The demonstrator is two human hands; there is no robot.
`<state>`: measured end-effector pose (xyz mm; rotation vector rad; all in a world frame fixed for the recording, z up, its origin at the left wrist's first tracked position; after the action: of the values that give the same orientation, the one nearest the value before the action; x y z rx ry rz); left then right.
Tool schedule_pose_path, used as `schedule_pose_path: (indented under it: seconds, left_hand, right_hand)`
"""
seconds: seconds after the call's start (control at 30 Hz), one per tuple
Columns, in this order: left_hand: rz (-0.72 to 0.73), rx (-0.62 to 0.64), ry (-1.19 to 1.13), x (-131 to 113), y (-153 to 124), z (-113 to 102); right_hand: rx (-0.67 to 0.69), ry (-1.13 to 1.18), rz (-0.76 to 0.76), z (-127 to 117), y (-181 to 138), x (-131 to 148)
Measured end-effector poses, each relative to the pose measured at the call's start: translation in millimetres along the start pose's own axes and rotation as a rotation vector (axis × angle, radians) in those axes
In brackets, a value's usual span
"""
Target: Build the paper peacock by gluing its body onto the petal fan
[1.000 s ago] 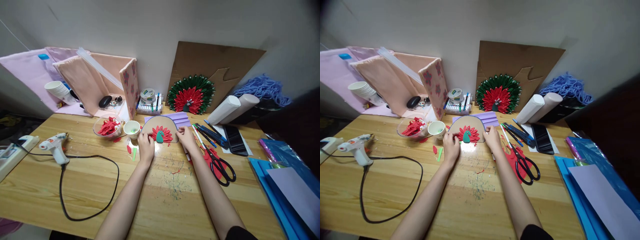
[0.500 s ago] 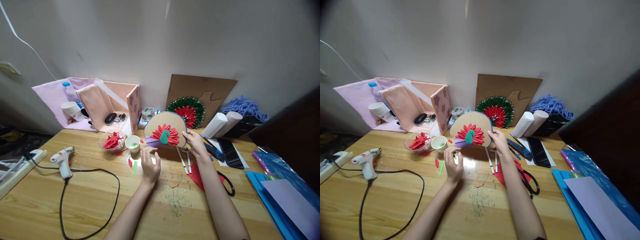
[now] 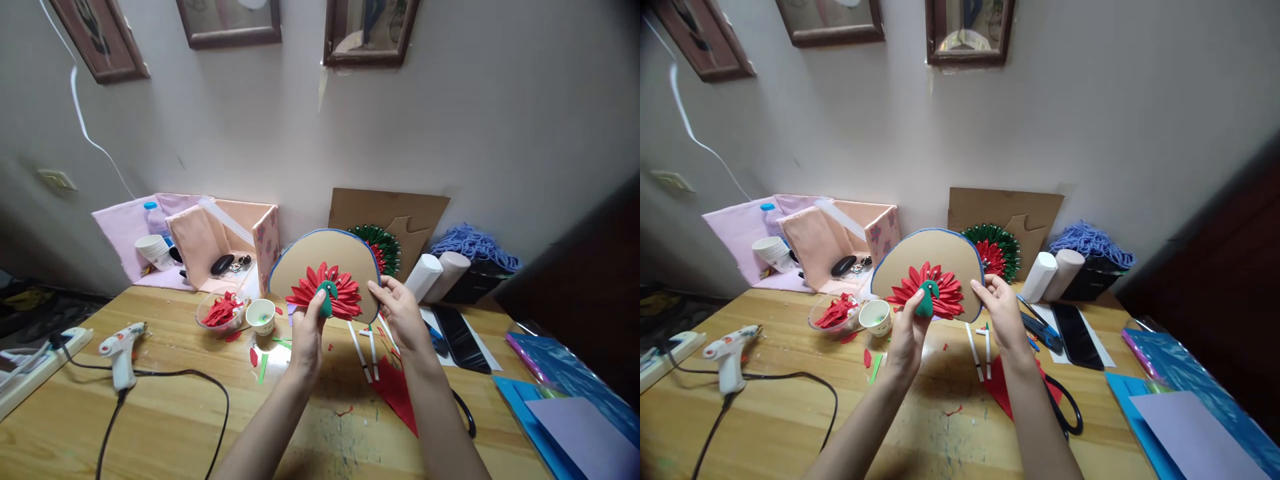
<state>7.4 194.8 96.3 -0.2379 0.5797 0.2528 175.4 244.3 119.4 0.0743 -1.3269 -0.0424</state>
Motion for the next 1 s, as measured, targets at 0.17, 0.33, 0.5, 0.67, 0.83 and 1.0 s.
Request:
schedule_pose_path:
  seconds: [0.17, 0.33, 0.5, 0.67, 0.83, 1.0]
  left_hand:
    - [0.098, -0.192, 0.031, -10.0, -2.3, -22.4]
    - [0.174, -0.292, -0.016, -22.3, -4.3, -35.4]
    - [0.245, -0.336, 0.007, -36.3, -4.5, -44.3]
    - [0.259, -0.337, 0.053, -41.6, 1.0, -50.8]
    - [0.317, -0.271, 0.19, -47.1, 4.0, -48.9]
    - [0.369, -0.238, 0.26, -48.2, 1.4, -45.6]
  right_hand:
    - [0.034, -0.082, -0.046, 12.4, -8.2, 7.2]
    - [0.037, -0.135, -0.051, 24.8, -12.9, 6.5]
    - [0.053, -0.114, -0.066, 40.5, -14.7, -1.2]
    - [0.103, -0.085, -0.078, 53.3, -15.1, -5.9]
    - [0.086, -0.071, -0.068, 49.3, -14.7, -6.0]
    - [0.053, -0.092, -0.09, 41.5, -15.7, -0.9]
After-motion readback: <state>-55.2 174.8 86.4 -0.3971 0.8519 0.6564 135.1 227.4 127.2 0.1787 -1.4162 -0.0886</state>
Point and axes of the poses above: each hand's wrist, its own y-axis towards the middle knuckle, its own z-axis out of the palm, x = y × z, the point moved 10 cm from there along y, towards the middle knuckle, and after that the axes turned 6 degrees about -y, right-handed, at the moved point
